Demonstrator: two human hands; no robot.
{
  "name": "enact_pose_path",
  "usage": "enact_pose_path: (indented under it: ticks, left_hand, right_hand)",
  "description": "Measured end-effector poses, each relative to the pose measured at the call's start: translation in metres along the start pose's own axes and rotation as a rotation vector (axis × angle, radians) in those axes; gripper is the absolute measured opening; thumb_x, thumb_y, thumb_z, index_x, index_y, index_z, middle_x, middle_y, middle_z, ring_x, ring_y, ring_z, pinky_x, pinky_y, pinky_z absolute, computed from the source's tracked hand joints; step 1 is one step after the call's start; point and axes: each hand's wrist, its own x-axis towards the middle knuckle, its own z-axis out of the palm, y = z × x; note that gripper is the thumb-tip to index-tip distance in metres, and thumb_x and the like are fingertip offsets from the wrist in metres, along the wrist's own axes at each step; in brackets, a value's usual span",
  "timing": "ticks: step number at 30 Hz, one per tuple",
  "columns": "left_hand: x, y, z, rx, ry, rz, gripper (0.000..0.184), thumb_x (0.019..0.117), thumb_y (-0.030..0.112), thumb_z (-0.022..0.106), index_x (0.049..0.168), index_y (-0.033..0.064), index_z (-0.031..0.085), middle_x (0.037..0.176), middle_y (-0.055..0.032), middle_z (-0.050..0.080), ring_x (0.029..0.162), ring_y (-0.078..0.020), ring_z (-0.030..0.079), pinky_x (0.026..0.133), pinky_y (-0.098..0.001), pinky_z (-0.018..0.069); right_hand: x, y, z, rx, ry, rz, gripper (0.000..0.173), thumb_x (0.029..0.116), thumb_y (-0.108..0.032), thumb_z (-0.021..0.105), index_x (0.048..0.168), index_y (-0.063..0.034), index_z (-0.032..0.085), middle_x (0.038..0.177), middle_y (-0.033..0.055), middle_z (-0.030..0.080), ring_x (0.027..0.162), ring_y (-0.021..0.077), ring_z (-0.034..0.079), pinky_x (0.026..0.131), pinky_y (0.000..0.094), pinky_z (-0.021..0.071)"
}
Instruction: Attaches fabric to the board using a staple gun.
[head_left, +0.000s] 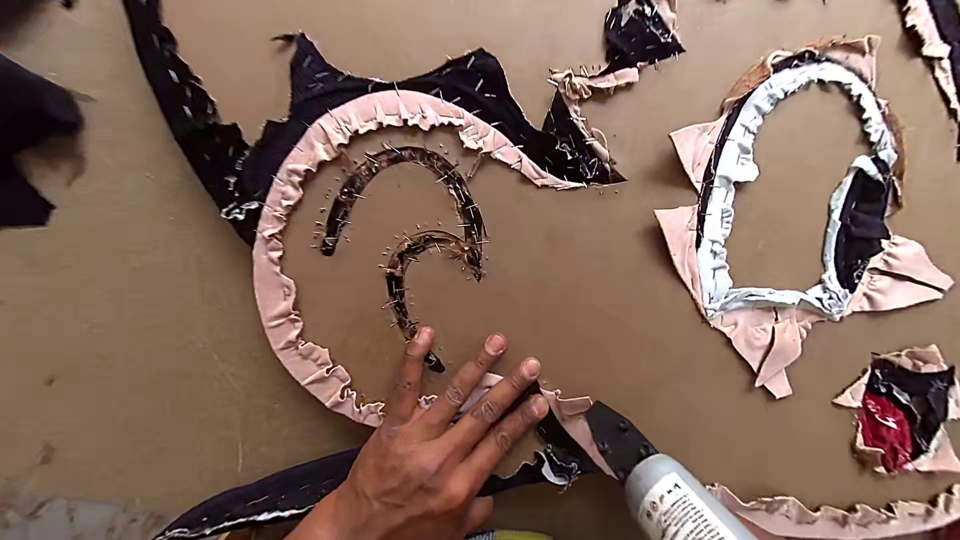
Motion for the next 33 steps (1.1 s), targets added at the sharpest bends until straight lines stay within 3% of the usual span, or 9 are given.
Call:
enact_pose_path:
  ticks: [2,4,12,19,23,25,29,33]
  left_hand:
    - [-0.001,-0.001,0.001,-0.012,0.003,0.0,0.091,0.0805,0.067,0.064,0.16,0.0352,0.035,0.17,0.0032,0.03,0.159,-0.0302,0.017,0.121,-0.0756,0.0046]
    - [0.0,-0.001,0.003,-0.024,-0.001,-0.001,0.09,0.0805,0.068,0.064,0.16,0.0348,0.037,0.169,0.0026,0.03,0.159,-0.0306,0.016,0.121,-0.0751,0.0037]
    - [0.001,0.0,0.002,-0.05,0.014,-0.007,0.074,0.0885,0.06,0.06,0.155,0.0281,0.048,0.169,0.0021,0.032,0.159,-0.0314,0.016,0.122,-0.0749,0.004]
    - [0.0,0.001,0.003,-0.053,0.021,0.0,0.073,0.0868,0.06,0.064,0.15,0.0249,0.053,0.169,0.0014,0.032,0.16,-0.0311,0.014,0.122,-0.0752,0.0024]
    - [0.001,0.001,0.003,-0.06,0.032,0.009,0.071,0.0864,0.057,0.065,0.148,0.0231,0.056,0.168,0.0003,0.034,0.159,-0.0324,0.016,0.121,-0.0766,0.0028]
    - [0.002,0.002,0.003,-0.065,0.033,0.011,0.075,0.086,0.057,0.064,0.152,0.0246,0.052,0.168,-0.0004,0.033,0.159,-0.0334,0.014,0.121,-0.0774,0.0016]
    - [0.0,0.002,0.002,-0.06,0.018,0.006,0.079,0.0857,0.055,0.065,0.157,0.0271,0.045,0.169,-0.0004,0.031,0.16,-0.0336,0.012,0.121,-0.0771,0.0003]
    - [0.002,0.002,0.003,-0.046,0.018,0.021,0.084,0.0813,0.056,0.068,0.157,0.0265,0.046,0.169,-0.0008,0.03,0.159,-0.0349,0.012,0.12,-0.0785,0.0007]
  right_hand:
    - [-0.012,0.008,0.0,0.069,-0.122,0.059,0.032,0.0921,-0.014,0.069,0.114,0.0089,0.07,0.102,0.0193,0.076,0.094,0.0243,0.075,0.087,0.0383,0.0608]
    - [-0.019,0.006,0.002,0.042,-0.165,0.118,0.04,0.095,-0.025,0.067,0.122,0.0046,0.069,0.11,0.0172,0.076,0.099,0.025,0.074,0.089,0.0441,0.0608]
    - [-0.005,-0.012,0.014,-0.077,-0.147,0.15,0.039,0.0902,-0.022,0.073,0.117,0.006,0.071,0.103,0.0167,0.077,0.094,0.0219,0.075,0.086,0.0386,0.061]
    - [-0.003,-0.015,0.019,-0.126,-0.155,0.142,0.04,0.0907,-0.024,0.073,0.119,0.0054,0.07,0.104,0.0172,0.077,0.095,0.0221,0.075,0.086,0.0383,0.0608]
    - [-0.001,-0.024,0.018,-0.24,-0.156,0.15,0.039,0.0881,-0.028,0.073,0.113,0.0016,0.071,0.094,0.0137,0.077,0.085,0.0211,0.075,0.074,0.0391,0.0613]
    - [-0.008,-0.023,0.014,-0.24,-0.126,0.148,0.036,0.0885,-0.026,0.074,0.112,0.0018,0.071,0.094,0.0142,0.077,0.085,0.0212,0.075,0.075,0.039,0.0614]
    - [-0.034,-0.013,0.004,-0.119,-0.087,0.156,0.038,0.0918,-0.023,0.073,0.115,0.0068,0.069,0.102,0.0195,0.075,0.094,0.0239,0.074,0.087,0.0401,0.0604]
    - [-0.037,-0.015,0.01,-0.152,-0.073,0.185,0.037,0.0901,-0.024,0.074,0.114,0.0036,0.071,0.099,0.0155,0.077,0.091,0.0188,0.075,0.084,0.0356,0.0614]
